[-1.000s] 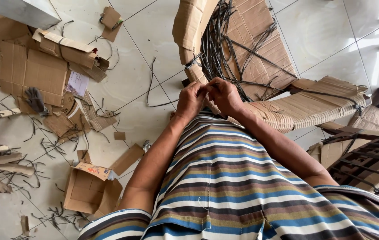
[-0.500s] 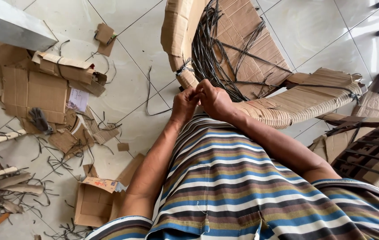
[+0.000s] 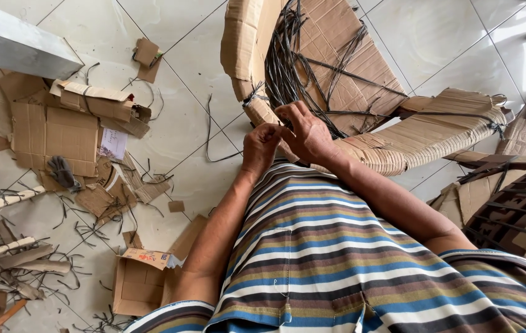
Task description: Manually securing black wires to a large circular cardboard frame to assemble a structure.
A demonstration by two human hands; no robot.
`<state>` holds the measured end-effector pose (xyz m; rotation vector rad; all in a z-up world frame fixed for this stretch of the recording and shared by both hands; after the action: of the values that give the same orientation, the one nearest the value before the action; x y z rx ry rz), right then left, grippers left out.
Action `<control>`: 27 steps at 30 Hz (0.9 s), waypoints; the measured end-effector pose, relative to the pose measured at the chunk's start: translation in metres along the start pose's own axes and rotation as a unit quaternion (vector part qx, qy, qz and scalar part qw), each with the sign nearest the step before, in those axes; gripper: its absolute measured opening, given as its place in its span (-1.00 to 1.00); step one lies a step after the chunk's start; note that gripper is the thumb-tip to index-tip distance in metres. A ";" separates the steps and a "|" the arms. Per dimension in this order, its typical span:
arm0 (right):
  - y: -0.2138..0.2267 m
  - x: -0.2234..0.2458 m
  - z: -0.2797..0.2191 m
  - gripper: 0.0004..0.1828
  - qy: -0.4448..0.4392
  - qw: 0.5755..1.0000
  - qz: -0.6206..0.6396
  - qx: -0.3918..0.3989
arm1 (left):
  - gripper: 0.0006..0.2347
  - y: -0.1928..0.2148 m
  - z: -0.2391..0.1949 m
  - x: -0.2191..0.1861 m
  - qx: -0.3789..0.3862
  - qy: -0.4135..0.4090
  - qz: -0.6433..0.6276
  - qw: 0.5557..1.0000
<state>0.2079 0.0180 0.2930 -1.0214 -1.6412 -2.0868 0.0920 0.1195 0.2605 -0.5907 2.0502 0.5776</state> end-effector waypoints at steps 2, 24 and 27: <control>-0.012 -0.014 -0.003 -0.69 0.016 1.000 0.004 0.002 | -0.88 -0.003 0.008 0.014 -0.004 -0.001 0.002 1.000; -0.040 -0.032 -0.015 -0.77 0.143 0.972 -0.184 -0.026 | -0.90 -0.004 0.048 0.056 -0.021 0.078 0.006 0.997; -0.029 -0.015 -0.011 -0.90 0.180 0.961 -0.204 -0.050 | -0.88 0.003 0.044 0.044 -0.029 0.065 0.013 0.997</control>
<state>0.1970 0.0141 0.2606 -0.3042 -1.6682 -2.4529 0.0967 0.1403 0.2025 -0.6509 2.1725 0.6301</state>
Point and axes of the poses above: each hand's wrist, its own z-axis towards the middle knuckle, its own y-axis out of the back of the hand, x = y × z, the point moved 1 cm from there along z, towards the middle knuckle, and after that the axes turned 11 degrees about y, right-handed, at the moved point
